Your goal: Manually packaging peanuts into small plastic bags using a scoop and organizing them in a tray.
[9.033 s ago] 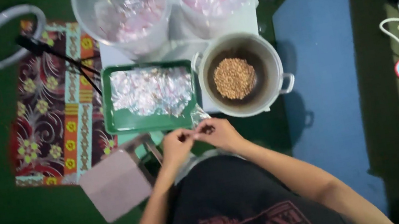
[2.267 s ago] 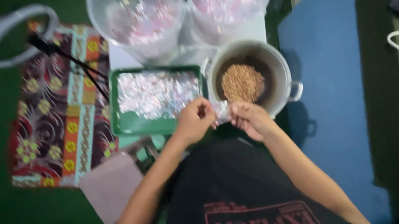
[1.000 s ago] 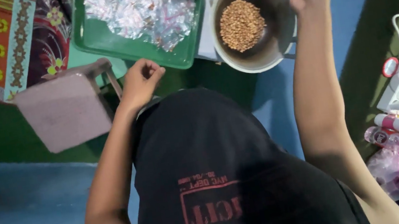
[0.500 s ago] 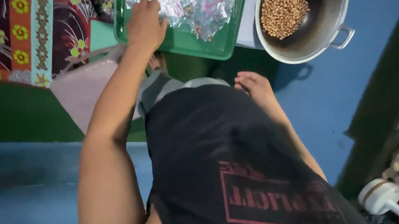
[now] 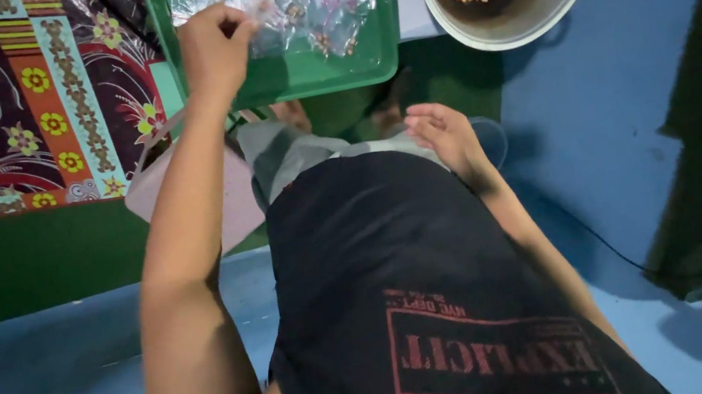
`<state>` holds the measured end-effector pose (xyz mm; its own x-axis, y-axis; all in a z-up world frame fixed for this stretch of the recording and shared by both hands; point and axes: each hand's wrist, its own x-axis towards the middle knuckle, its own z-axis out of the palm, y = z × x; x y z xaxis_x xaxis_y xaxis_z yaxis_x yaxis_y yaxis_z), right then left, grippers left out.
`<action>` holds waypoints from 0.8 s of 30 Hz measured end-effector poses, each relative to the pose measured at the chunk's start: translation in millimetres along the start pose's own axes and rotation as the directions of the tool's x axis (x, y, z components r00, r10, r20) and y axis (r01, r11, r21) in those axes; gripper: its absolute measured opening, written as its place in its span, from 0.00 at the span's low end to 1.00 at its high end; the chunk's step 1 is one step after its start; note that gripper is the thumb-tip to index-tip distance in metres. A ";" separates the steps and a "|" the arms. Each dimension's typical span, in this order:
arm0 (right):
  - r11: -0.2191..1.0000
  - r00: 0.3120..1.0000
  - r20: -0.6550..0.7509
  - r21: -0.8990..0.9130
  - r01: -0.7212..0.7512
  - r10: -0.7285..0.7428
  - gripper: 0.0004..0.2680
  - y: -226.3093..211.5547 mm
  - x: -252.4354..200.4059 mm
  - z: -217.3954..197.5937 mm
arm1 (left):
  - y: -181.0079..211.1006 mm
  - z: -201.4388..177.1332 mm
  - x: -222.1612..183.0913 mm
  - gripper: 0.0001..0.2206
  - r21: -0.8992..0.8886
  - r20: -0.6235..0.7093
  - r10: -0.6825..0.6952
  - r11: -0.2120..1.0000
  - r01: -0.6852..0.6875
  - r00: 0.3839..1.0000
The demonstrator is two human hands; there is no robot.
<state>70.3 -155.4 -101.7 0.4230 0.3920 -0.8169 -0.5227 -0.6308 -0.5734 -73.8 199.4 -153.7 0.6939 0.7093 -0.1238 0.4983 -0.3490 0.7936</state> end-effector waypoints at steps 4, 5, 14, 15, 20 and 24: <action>1.000 0.997 0.069 -0.012 0.027 -0.026 0.15 -42.7 -2.3 18.1 | 29.1 -16.1 -7.1 0.06 -0.244 -0.055 0.031 0.969 -0.044 0.998; 0.999 0.997 0.074 -0.015 0.034 -0.033 0.15 -51.6 -2.5 19.2 | 34.2 -16.1 -10.0 0.06 -0.242 -0.064 0.032 0.969 -0.047 0.997; 0.962 0.869 0.447 0.253 0.103 -0.211 0.28 -131.0 -1.2 3.6 | 130.6 27.6 -66.8 0.04 -0.932 0.270 -0.123 0.214 0.292 0.955; 0.933 0.887 0.360 0.311 0.179 -0.290 0.21 -131.3 1.2 3.4 | 137.5 43.3 -73.2 0.06 -0.930 0.234 -0.178 0.245 0.273 0.956; 0.842 0.851 0.101 0.240 0.482 -0.516 0.07 -129.7 16.2 -24.4 | 162.2 86.8 -81.9 0.06 -0.910 0.080 -0.216 0.383 0.160 0.973; 0.317 0.437 0.230 -0.419 0.851 -0.869 0.05 -140.1 7.5 -60.2 | 225.2 78.0 -85.6 0.21 -0.062 -0.117 0.176 0.981 -0.184 0.977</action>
<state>191.3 -104.4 -23.9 0.4692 0.8739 0.1269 0.5043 -0.1472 -0.8509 19.6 12.3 -10.9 0.7050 0.7036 0.0887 0.3289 -0.4352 0.8381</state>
